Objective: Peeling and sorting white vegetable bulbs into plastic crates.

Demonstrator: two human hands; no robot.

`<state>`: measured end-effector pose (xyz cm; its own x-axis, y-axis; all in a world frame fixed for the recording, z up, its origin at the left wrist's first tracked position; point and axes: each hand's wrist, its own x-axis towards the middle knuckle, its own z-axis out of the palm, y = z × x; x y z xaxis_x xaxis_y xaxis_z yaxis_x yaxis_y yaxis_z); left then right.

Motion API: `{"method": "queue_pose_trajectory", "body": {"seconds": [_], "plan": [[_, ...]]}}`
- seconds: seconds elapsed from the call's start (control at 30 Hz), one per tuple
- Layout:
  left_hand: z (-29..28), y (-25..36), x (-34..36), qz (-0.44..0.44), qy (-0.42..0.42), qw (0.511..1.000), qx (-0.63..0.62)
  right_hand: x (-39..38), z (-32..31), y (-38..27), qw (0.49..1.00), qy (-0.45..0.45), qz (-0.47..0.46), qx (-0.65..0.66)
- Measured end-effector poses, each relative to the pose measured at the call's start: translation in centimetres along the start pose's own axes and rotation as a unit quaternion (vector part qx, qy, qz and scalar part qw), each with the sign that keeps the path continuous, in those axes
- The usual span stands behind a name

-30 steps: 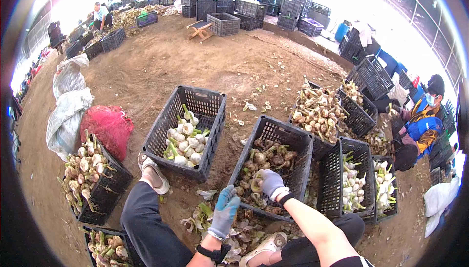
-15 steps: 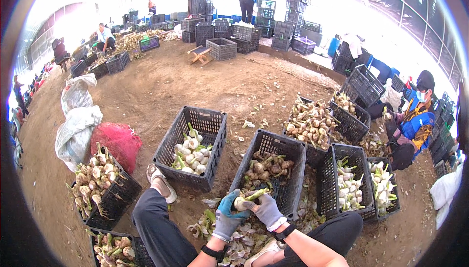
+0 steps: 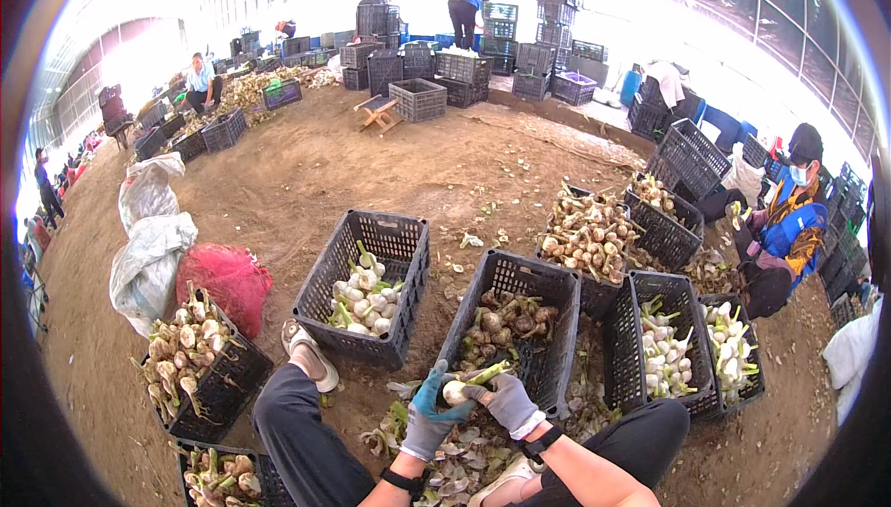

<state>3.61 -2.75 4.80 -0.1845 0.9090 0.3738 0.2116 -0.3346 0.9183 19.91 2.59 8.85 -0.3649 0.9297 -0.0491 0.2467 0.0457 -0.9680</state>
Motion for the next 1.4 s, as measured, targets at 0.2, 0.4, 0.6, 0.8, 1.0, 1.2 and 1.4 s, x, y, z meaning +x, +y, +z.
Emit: {"method": "queue_pose_trajectory", "body": {"seconds": [0.2, 0.4, 0.6, 0.8, 1.0, 1.2, 1.4], "plan": [[0.7, -1.2, -1.0, -0.145, 0.02, 0.972, -0.185, 0.4, 0.2, 2.3, 0.999, -0.036, 0.027, 0.03], [1.3, -4.3, -1.0, -0.291, 0.057, 0.826, -0.479, 0.4, 0.0, 2.5, 0.99, -0.077, 0.081, 0.088], [0.0, -5.2, -0.8, -0.418, -0.194, 0.469, -0.753, 0.5, -0.7, 2.0, 0.959, -0.067, -0.213, -0.176], [2.0, -3.4, -1.0, -0.462, -0.055, 0.665, -0.584, -0.5, 2.9, 3.9, 0.997, 0.029, -0.074, -0.003], [2.6, -1.5, -1.4, -0.321, 0.031, 0.923, -0.211, -0.3, 1.6, 3.4, 0.957, 0.077, -0.184, -0.212], [0.0, -0.7, -1.0, -0.45, -0.085, 0.741, -0.492, -1.3, 1.2, 1.1, 0.969, 0.08, -0.164, -0.164], [0.0, 0.2, -0.8, -0.251, -0.056, 0.911, -0.322, -0.7, 1.1, 2.5, 0.956, 0.118, -0.169, -0.208]]}}
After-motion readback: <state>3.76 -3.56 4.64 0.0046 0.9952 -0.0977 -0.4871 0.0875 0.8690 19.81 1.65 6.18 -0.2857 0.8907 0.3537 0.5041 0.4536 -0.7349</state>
